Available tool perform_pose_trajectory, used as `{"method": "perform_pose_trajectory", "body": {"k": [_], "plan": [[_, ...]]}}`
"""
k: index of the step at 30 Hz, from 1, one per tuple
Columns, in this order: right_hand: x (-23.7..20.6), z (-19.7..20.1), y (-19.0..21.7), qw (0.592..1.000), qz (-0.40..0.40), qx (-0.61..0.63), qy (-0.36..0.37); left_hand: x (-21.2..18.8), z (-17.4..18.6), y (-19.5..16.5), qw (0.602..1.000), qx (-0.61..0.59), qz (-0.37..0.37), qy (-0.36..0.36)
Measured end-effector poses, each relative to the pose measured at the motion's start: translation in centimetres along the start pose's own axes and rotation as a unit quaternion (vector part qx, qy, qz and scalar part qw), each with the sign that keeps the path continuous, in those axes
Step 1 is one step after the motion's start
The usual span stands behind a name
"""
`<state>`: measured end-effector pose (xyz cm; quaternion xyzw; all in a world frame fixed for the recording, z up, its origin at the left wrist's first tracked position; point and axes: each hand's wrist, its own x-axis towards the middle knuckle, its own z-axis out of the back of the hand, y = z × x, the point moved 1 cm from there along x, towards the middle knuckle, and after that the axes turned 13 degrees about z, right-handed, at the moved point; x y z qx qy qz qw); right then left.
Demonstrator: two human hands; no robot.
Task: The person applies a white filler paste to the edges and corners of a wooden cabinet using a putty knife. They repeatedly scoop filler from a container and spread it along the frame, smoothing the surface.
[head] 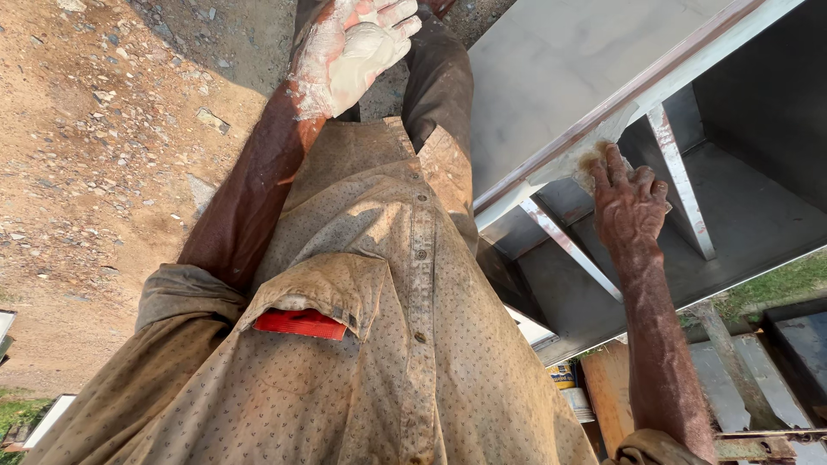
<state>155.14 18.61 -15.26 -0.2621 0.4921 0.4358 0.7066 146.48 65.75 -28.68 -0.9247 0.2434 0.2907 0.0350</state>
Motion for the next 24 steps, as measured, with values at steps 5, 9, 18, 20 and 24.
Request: {"method": "perform_pose_trajectory", "body": {"k": [5, 9, 18, 20, 24], "plan": [[-0.2, -1.8, 0.0, 0.999, 0.0, 0.021, -0.024, -0.1, 0.3, 0.0, 0.999, 0.025, 0.004, -0.045], [-2.5, -3.6, -0.2, 0.996, -0.022, 0.067, 0.054, -0.4, -0.9, 0.1, 0.999, 0.022, 0.021, -0.041], [-3.9, -1.8, -2.2, 0.952, -0.052, 0.199, -0.228, 1.5, -2.9, 0.5, 0.994, 0.015, 0.093, -0.054], [-2.7, -1.3, -2.9, 0.952, -0.023, 0.178, -0.25, 1.7, -2.9, 0.0, 0.994, 0.027, 0.085, -0.066], [-1.3, -1.1, -3.2, 0.961, -0.001, 0.105, -0.257, 0.6, -2.9, 0.0, 0.992, 0.037, 0.074, -0.093]]}}
